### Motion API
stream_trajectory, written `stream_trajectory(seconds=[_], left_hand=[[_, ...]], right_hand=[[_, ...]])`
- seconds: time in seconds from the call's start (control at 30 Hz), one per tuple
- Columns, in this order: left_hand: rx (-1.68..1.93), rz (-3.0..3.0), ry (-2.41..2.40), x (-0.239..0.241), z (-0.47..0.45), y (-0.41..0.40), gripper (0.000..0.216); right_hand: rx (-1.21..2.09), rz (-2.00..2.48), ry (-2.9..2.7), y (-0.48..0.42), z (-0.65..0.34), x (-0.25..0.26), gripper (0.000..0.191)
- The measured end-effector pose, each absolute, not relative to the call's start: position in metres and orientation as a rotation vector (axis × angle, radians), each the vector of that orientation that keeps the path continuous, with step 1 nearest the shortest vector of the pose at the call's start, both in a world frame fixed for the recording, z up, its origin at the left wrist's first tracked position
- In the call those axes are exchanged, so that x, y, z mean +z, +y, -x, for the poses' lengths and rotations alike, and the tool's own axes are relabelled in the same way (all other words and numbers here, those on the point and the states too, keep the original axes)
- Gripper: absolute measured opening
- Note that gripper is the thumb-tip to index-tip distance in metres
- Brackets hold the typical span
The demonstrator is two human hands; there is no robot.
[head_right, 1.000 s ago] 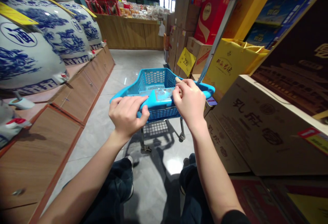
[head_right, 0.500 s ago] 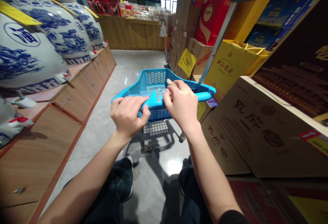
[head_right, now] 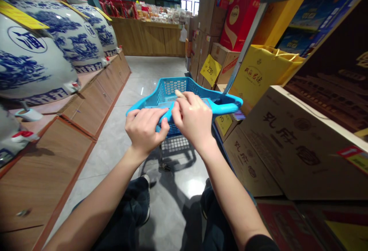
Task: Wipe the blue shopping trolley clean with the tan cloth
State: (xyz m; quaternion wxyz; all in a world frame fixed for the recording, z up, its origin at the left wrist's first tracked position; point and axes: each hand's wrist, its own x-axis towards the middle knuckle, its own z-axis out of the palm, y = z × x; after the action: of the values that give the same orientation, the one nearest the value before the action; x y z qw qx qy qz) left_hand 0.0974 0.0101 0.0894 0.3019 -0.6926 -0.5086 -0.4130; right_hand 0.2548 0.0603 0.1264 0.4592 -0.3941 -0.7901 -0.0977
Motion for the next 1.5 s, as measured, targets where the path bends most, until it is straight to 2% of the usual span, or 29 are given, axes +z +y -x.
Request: stream_trajectory(seconds=[0.1,0.33,0.57,0.8,1.03,1.27,1.5], left_hand=[[-1.083,1.849,-1.350,0.089,-0.095,0.011,0.027],[-1.092,1.852,-1.322,0.090,-0.097,0.010,0.026],[-1.074,1.811,-1.295,0.090,-0.096,0.012,0.025],[-1.088,1.818,-1.289,0.089,-0.096,0.012,0.025],[-1.069,1.819,-1.295,0.090,-0.094,0.012,0.025],[-1.075,1.845,-1.308,0.089,-0.094,0.012,0.027],[-1.070,1.853,-1.317,0.089,-0.092,0.012,0.027]], right_hand=[[-0.193,0.895,-1.990,0.056,-0.249,0.125,0.028],[-0.216,1.094,-1.825,0.075,-0.278,0.127,0.032],[-0.281,0.839,-1.928,0.059,-0.257,0.116,0.030],[-0.230,1.059,-1.801,0.076,-0.283,0.122,0.031],[-0.215,0.851,-1.997,0.053,-0.257,0.121,0.028],[-0.201,1.101,-1.822,0.071,-0.277,0.128,0.031],[-0.063,0.839,-2.056,0.054,-0.258,0.130,0.027]])
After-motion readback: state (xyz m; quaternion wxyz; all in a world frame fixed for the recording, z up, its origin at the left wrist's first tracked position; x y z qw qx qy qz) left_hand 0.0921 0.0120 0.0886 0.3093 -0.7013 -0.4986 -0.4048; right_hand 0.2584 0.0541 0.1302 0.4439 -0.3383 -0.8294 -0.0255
